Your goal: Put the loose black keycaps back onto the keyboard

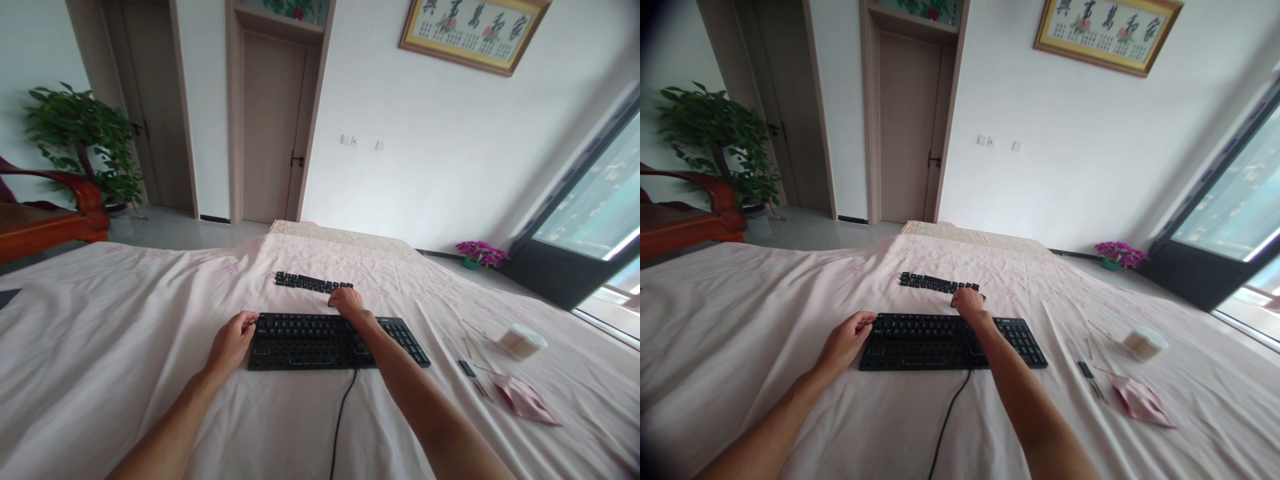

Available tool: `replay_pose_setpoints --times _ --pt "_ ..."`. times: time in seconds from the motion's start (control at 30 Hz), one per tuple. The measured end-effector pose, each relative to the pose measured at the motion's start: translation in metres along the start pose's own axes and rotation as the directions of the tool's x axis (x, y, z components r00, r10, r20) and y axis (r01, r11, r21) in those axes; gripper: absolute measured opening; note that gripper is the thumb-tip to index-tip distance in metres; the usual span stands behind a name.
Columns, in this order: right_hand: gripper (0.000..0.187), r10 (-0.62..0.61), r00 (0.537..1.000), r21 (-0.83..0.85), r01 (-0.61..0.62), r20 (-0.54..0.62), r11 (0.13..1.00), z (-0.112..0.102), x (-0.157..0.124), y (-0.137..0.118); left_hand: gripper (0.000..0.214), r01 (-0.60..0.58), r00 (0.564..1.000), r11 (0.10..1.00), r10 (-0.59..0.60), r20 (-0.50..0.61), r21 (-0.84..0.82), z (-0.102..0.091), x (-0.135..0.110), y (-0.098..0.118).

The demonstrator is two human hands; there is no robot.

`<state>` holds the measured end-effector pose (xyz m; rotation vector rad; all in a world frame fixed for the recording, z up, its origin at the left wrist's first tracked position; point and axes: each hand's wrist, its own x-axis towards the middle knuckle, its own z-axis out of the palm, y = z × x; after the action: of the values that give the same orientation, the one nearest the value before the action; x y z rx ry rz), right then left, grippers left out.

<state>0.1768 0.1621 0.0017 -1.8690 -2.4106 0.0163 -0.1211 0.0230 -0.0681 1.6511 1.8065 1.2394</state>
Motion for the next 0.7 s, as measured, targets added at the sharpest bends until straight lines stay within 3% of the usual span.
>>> replay_pose_setpoints --times 0.37,0.57,0.7 --pt "0.019 -0.017 1.0 0.02 0.016 0.009 1.0 -0.008 -0.005 -0.009 0.027 0.012 1.0 1.0 -0.012 -0.001 0.021 -0.004 -0.002 0.008" --pt "0.026 -0.114 0.981 0.141 0.137 -0.156 0.981 -0.027 -0.051 0.002 0.027 0.012 1.0 1.0 -0.012 0.008 0.002 -0.004 -0.003 0.008" --pt "0.025 -0.185 0.955 0.216 0.235 -0.232 0.948 -0.026 -0.092 0.009 0.028 0.013 1.0 1.0 -0.013 0.004 -0.003 -0.003 -0.003 0.007"
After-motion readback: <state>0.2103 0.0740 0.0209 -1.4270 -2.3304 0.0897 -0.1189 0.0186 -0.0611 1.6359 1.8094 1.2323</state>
